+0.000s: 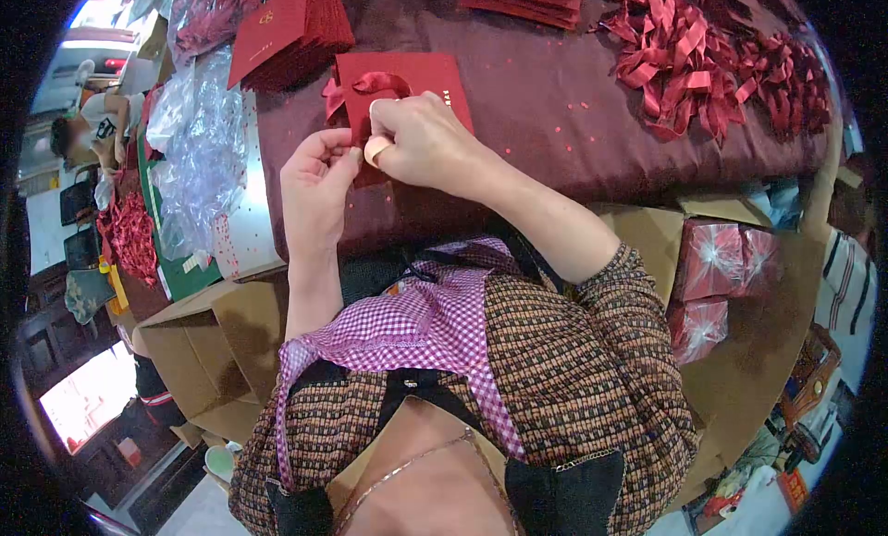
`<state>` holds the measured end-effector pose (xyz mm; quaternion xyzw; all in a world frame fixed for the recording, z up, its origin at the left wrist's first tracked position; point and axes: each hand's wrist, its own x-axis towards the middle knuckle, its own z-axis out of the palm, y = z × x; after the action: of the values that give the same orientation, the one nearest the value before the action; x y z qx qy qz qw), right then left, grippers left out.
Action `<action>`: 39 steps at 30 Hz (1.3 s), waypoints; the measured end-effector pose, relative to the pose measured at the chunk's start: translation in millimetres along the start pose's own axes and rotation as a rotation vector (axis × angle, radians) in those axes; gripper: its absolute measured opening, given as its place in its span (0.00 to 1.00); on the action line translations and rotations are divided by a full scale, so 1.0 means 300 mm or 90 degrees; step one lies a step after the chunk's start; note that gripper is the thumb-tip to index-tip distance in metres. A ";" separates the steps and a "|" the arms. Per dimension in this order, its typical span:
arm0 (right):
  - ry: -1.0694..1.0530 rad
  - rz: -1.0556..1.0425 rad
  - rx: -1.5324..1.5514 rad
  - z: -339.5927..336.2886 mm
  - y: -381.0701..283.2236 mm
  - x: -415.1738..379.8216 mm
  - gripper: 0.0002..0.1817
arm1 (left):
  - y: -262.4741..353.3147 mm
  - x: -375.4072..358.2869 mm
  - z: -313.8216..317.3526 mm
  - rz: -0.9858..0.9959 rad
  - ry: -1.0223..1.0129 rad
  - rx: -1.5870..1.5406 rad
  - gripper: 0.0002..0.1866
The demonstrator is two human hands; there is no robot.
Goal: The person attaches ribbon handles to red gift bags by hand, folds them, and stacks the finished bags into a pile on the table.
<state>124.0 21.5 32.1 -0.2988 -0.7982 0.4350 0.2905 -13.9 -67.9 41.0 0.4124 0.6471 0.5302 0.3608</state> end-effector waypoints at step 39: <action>-0.019 -0.067 -0.023 0.005 0.041 -0.020 0.04 | -0.024 0.021 -0.045 -0.096 -0.078 -0.225 0.14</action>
<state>129.5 21.8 19.6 -0.2551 -0.8247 0.4090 0.2960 -29.8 -68.3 36.2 0.3240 0.5501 0.5810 0.5049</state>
